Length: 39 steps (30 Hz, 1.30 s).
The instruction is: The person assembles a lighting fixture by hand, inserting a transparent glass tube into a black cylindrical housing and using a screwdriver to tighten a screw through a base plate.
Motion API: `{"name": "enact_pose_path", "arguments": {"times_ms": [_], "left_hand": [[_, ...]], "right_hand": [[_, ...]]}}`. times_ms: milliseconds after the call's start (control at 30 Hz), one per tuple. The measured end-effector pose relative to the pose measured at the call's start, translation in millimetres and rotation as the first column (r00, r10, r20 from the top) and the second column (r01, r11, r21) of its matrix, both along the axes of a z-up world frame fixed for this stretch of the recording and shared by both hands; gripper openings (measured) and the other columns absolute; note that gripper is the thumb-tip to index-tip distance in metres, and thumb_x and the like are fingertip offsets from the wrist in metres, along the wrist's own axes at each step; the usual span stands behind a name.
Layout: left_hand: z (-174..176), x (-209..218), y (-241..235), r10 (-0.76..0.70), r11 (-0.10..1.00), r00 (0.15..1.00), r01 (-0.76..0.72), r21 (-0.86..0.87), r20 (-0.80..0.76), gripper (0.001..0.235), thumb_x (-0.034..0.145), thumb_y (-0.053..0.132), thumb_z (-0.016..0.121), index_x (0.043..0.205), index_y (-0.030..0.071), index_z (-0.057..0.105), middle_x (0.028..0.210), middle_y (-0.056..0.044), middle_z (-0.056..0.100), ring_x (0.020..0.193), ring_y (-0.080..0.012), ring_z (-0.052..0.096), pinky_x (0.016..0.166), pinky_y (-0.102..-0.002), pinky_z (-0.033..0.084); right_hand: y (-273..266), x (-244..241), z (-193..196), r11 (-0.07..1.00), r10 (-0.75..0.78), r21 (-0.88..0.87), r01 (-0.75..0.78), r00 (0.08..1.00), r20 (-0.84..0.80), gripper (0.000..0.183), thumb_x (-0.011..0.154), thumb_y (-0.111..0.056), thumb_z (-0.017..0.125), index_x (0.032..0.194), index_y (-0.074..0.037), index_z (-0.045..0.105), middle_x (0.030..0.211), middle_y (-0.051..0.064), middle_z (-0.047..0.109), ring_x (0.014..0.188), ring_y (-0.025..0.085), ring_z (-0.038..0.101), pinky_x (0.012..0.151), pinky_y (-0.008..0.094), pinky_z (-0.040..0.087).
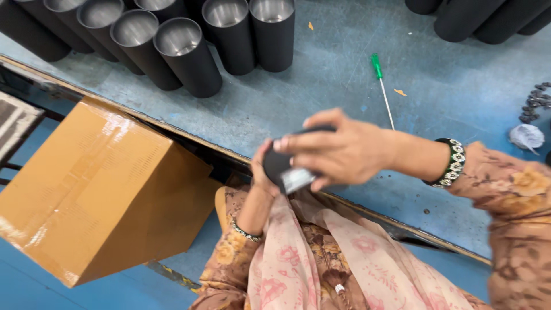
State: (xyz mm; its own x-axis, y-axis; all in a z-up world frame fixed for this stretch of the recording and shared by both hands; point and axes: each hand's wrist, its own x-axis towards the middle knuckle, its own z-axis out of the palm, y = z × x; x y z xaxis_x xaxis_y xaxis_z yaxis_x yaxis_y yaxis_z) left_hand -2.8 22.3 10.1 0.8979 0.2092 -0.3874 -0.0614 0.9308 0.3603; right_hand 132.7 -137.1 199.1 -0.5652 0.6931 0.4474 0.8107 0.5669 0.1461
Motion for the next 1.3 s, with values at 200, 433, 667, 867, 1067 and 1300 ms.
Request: {"name": "enact_pose_path", "arguments": {"times_ms": [200,433,667,867,1067,1300], "left_hand": [[13.8,-15.8,10.4,-0.047,0.975,0.918,-0.043,0.218,0.393,0.058,0.094,0.044,0.055,0.13,-0.001,0.056,0.12,-0.02,0.064,0.108,-0.0285,0.065,0.097,-0.039,0.054],[71.7,-40.5,13.9,0.245,0.534,0.752,-0.631,0.562,0.612,0.063,0.092,0.045,0.06,0.136,0.002,0.046,0.135,-0.023,0.054,0.125,-0.032,0.056,0.111,-0.044,0.047],[75.5,-62.5,6.8,0.178,-0.041,0.788,-0.593,0.804,0.589,0.071,0.093,0.064,0.065,0.134,0.008,0.051,0.139,-0.021,0.052,0.129,-0.0301,0.056,0.109,-0.042,0.048],[63.7,-65.3,1.4,0.167,-0.039,0.809,-0.566,0.824,0.564,0.07,0.092,0.064,0.067,0.134,0.01,0.051,0.141,-0.021,0.05,0.131,-0.032,0.055,0.11,-0.045,0.048],[61.8,-67.4,2.5,0.119,-0.083,0.819,-0.555,0.828,0.561,0.069,0.093,0.065,0.065,0.135,0.012,0.05,0.143,-0.02,0.05,0.129,-0.0314,0.054,0.112,-0.046,0.048],[52.7,-53.3,8.7,0.145,0.08,0.797,-0.6,0.796,0.586,0.072,0.091,0.064,0.067,0.135,0.01,0.051,0.139,-0.022,0.051,0.129,-0.0334,0.058,0.112,-0.049,0.051]], "right_hand": [[-7.9,0.1,-10.5,0.991,0.113,0.054,-0.123,0.98,0.166,0.062,0.108,-0.056,0.046,0.134,-0.001,0.055,0.151,0.021,0.054,0.142,0.027,0.046,0.116,0.048,0.029],[-23.1,-20.6,-44.7,0.975,-0.212,-0.22,0.029,0.429,-0.878,0.101,0.094,-0.081,0.027,0.164,-0.011,0.006,0.174,0.01,0.002,0.161,0.019,0.011,0.13,0.042,0.008],[-24.2,-38.1,-80.9,0.944,-0.327,-0.288,-0.159,-0.378,-0.866,0.089,0.102,-0.057,0.045,0.166,-0.012,0.005,0.174,0.0,0.013,0.136,0.015,0.039,0.113,0.033,0.034],[-19.6,-39.1,-100.6,0.928,-0.368,-0.318,-0.194,-0.608,-0.703,0.075,0.104,-0.055,0.039,0.162,-0.008,0.03,0.16,0.0,0.04,0.131,0.012,0.047,0.107,0.031,0.041],[-25.5,-36.6,-104.6,0.896,-0.415,-0.445,-0.001,-0.359,-0.836,0.072,0.109,-0.053,0.035,0.164,-0.006,0.039,0.147,0.015,0.052,0.124,0.019,0.049,0.106,0.034,0.041],[-23.0,-42.7,-101.9,0.928,-0.326,-0.354,0.119,-0.205,-0.923,0.064,0.111,-0.048,0.033,0.153,0.0,0.04,0.169,0.015,0.03,0.153,0.027,0.036,0.124,0.041,0.029]]}}
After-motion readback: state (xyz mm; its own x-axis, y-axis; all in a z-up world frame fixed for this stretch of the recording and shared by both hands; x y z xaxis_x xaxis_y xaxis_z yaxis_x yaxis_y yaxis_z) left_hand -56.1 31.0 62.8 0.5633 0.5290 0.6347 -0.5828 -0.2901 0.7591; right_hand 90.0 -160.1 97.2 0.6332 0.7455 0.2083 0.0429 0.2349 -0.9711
